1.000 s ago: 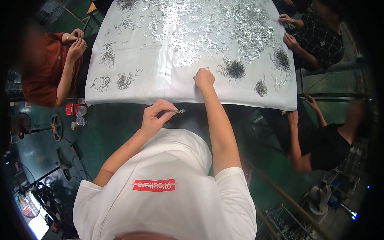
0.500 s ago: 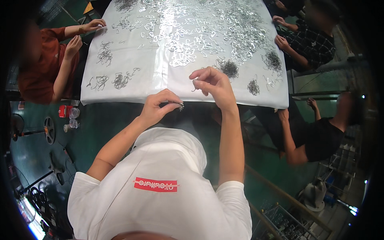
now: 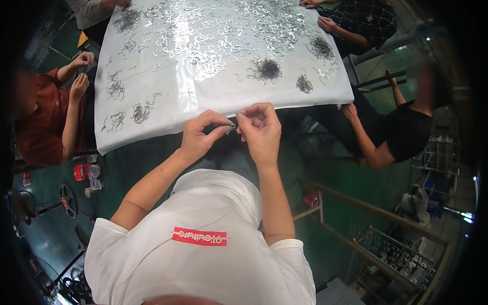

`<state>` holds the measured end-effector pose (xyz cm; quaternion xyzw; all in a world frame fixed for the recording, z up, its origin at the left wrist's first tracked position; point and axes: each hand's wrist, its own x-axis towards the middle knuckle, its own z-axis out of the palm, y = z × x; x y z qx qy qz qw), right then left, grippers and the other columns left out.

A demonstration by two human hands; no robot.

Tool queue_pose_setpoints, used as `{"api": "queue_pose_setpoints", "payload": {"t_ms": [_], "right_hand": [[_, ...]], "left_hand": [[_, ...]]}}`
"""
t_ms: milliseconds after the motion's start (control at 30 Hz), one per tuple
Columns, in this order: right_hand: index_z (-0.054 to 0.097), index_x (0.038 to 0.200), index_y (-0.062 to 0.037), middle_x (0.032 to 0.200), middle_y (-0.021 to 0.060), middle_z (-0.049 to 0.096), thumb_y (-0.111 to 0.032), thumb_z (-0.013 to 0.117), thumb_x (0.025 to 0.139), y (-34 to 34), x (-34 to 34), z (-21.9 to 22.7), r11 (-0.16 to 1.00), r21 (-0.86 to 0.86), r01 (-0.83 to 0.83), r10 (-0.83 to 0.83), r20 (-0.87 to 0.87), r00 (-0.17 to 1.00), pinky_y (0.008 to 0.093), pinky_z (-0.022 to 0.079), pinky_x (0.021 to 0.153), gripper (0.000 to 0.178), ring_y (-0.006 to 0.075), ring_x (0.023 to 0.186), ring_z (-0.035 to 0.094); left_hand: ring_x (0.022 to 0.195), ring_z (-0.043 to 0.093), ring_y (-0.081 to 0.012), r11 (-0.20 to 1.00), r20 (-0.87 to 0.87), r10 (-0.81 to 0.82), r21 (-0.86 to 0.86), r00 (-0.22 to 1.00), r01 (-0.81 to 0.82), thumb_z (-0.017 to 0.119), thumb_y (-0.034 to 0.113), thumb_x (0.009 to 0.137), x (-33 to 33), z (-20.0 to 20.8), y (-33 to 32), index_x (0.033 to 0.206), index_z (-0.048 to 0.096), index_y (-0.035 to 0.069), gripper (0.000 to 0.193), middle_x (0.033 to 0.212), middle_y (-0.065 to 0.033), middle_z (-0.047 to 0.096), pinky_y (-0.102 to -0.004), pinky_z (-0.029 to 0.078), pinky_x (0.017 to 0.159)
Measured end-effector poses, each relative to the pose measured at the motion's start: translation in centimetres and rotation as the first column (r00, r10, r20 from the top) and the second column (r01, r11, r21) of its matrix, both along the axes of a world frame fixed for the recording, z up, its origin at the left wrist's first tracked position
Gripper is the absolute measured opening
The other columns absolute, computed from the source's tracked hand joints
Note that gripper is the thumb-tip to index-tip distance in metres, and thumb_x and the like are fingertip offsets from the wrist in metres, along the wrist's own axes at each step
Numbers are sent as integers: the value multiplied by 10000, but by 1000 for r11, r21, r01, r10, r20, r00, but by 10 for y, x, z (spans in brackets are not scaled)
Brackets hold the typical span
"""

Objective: The person picks small metal hooks and S-shaped clips from a white sheet on a table and links them by hand. They occasionally stand to hang the assembled chains on a nearby metal rack, then return to the table to continue linking more pieces.

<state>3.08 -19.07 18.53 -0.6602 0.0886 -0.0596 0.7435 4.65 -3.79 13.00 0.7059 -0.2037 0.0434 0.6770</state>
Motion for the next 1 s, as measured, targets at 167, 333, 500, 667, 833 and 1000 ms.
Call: {"api": "queue_pose_setpoints", "payload": {"t_ms": [167, 333, 500, 667, 833, 1000], "right_hand": [[479, 950, 11, 826, 68, 580, 25, 621, 855, 0, -7, 4, 987, -23, 159, -157, 78, 985, 196, 467, 481, 172, 75, 617, 582], [473, 953, 14, 801, 60, 569, 31, 610, 856, -16, -10, 13, 975, -49, 217, -210, 123, 970, 205, 490, 504, 168, 87, 616, 593], [503, 883, 12, 731, 49, 596, 27, 637, 831, -41, -12, 18, 896, -312, 316, -277, 164, 947, 201, 472, 510, 144, 76, 598, 613], [527, 827, 4, 704, 40, 607, 13, 670, 811, -62, -12, 15, 833, -428, 349, -291, 197, 936, 203, 465, 505, 144, 70, 592, 616], [526, 821, 7, 709, 45, 606, 11, 676, 811, -80, -6, 8, 829, -422, 367, -290, 236, 927, 208, 476, 512, 151, 75, 592, 615], [526, 824, 14, 709, 48, 603, 22, 663, 817, -98, -4, 4, 866, -342, 364, -295, 239, 925, 210, 482, 519, 137, 78, 592, 612]], "left_hand": [[762, 628, -206, 999, 64, 18, 34, 998, -20, 725, -3, 738, -2, 3, -17, 866, 689, 28, 137, 830, -79, 678, -304, 499, 673], [755, 622, -224, 997, 207, 23, 73, 978, -39, 728, -8, 729, 2, 3, -42, 853, 678, 30, 138, 820, -82, 675, -317, 498, 663], [780, 633, -198, 999, 200, 13, 49, 980, -23, 702, -45, 738, 4, 6, -64, 876, 675, 18, 154, 856, -88, 676, -295, 502, 694], [785, 635, -196, 998, 216, 31, 50, 976, -43, 701, -45, 738, 9, 8, -87, 875, 676, 20, 154, 855, -86, 678, -291, 504, 698], [779, 636, -199, 996, 217, 69, 43, 974, -80, 710, -45, 727, 9, 7, -111, 874, 675, 25, 166, 847, -83, 681, -295, 502, 697], [768, 638, -212, 990, 291, 106, 60, 951, -128, 726, -39, 712, 12, 6, -131, 860, 674, 37, 174, 846, -78, 683, -303, 491, 706]]}}
